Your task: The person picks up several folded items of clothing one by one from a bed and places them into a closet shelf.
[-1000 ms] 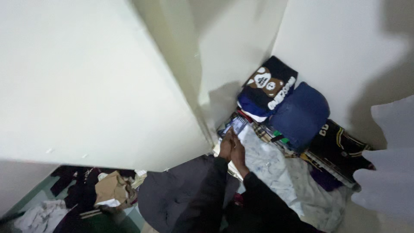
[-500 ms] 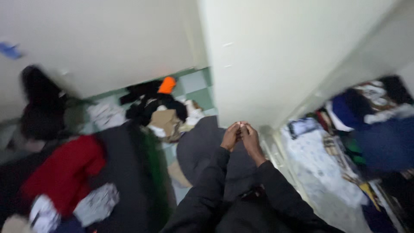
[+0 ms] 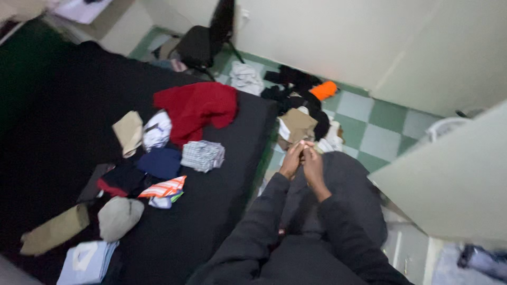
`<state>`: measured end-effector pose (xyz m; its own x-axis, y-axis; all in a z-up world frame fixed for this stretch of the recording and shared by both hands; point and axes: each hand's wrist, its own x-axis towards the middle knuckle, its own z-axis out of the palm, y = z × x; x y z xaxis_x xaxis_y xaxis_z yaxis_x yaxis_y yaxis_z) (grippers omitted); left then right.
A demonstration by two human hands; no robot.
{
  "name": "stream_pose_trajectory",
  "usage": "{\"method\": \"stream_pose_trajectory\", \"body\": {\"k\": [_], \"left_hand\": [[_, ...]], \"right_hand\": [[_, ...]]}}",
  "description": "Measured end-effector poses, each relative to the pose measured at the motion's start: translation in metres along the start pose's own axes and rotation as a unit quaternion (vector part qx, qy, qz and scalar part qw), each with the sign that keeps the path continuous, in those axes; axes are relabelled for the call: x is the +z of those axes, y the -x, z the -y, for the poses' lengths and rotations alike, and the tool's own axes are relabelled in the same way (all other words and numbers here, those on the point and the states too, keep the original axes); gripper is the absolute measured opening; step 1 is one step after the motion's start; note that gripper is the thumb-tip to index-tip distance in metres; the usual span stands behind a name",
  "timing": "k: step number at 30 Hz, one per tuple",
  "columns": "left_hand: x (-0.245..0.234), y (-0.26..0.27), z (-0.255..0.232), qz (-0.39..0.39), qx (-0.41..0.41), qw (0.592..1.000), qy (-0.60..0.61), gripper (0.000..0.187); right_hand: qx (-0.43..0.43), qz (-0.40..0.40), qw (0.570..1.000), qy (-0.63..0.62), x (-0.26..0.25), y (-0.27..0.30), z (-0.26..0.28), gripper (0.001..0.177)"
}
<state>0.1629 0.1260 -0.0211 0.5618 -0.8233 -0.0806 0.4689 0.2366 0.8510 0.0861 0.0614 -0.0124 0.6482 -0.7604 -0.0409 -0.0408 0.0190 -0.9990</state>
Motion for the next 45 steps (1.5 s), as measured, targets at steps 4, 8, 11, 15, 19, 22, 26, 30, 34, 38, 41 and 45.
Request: {"method": "stream_pose_trajectory", "body": {"k": [4, 8, 11, 15, 19, 22, 26, 30, 34, 38, 41, 45], "left_hand": [[-0.047, 0.017, -0.027, -0.104, 0.07, 0.992, -0.023, 0.042], [-0.077, 0.04, -0.056, -0.145, 0.098, 0.984, 0.044, 0.04], [-0.091, 0.052, -0.074, -0.199, 0.137, 0.97, -0.002, 0.042], [-0.116, 0.067, -0.093, -0.224, 0.154, 0.962, 0.031, 0.038], [-0.145, 0.089, -0.102, -0.274, 0.156, 0.948, 0.052, 0.037], [-0.163, 0.1, -0.103, -0.288, 0.176, 0.939, 0.058, 0.034], [-0.185, 0.094, -0.098, -0.286, 0.196, 0.935, 0.078, 0.032], [-0.208, 0.082, -0.106, -0.292, 0.201, 0.931, 0.088, 0.039], [-0.228, 0.064, -0.113, -0.305, 0.211, 0.923, 0.098, 0.039], [-0.248, 0.061, -0.115, -0.354, 0.217, 0.906, 0.079, 0.042], [-0.264, 0.077, -0.12, -0.397, 0.211, 0.887, 0.106, 0.04], [-0.283, 0.103, -0.126, -0.447, 0.244, 0.855, 0.1, 0.041]], "right_hand": [[-0.015, 0.102, 0.995, 0.02, 0.06, -0.004, -0.003, 0.034], [-0.019, 0.188, 0.981, 0.03, 0.107, -0.011, -0.009, 0.038], [-0.044, 0.222, 0.974, 0.02, 0.135, -0.011, -0.001, 0.034], [0.01, 0.263, 0.965, 0.003, 0.169, -0.004, 0.014, 0.035], [0.026, 0.332, 0.943, -0.006, 0.207, 0.001, 0.006, 0.035], [0.041, 0.353, 0.935, 0.01, 0.233, 0.001, -0.007, 0.036], [0.048, 0.376, 0.925, 0.006, 0.248, -0.009, -0.013, 0.034], [0.035, 0.382, 0.923, 0.001, 0.272, -0.021, -0.013, 0.038], [0.046, 0.374, 0.926, 0.002, 0.293, -0.04, -0.021, 0.038], [0.013, 0.407, 0.911, 0.063, 0.319, -0.05, -0.025, 0.042], [-0.004, 0.456, 0.89, 0.023, 0.341, -0.037, -0.018, 0.04], [0.078, 0.526, 0.846, 0.038, 0.372, -0.018, -0.01, 0.036]]}}
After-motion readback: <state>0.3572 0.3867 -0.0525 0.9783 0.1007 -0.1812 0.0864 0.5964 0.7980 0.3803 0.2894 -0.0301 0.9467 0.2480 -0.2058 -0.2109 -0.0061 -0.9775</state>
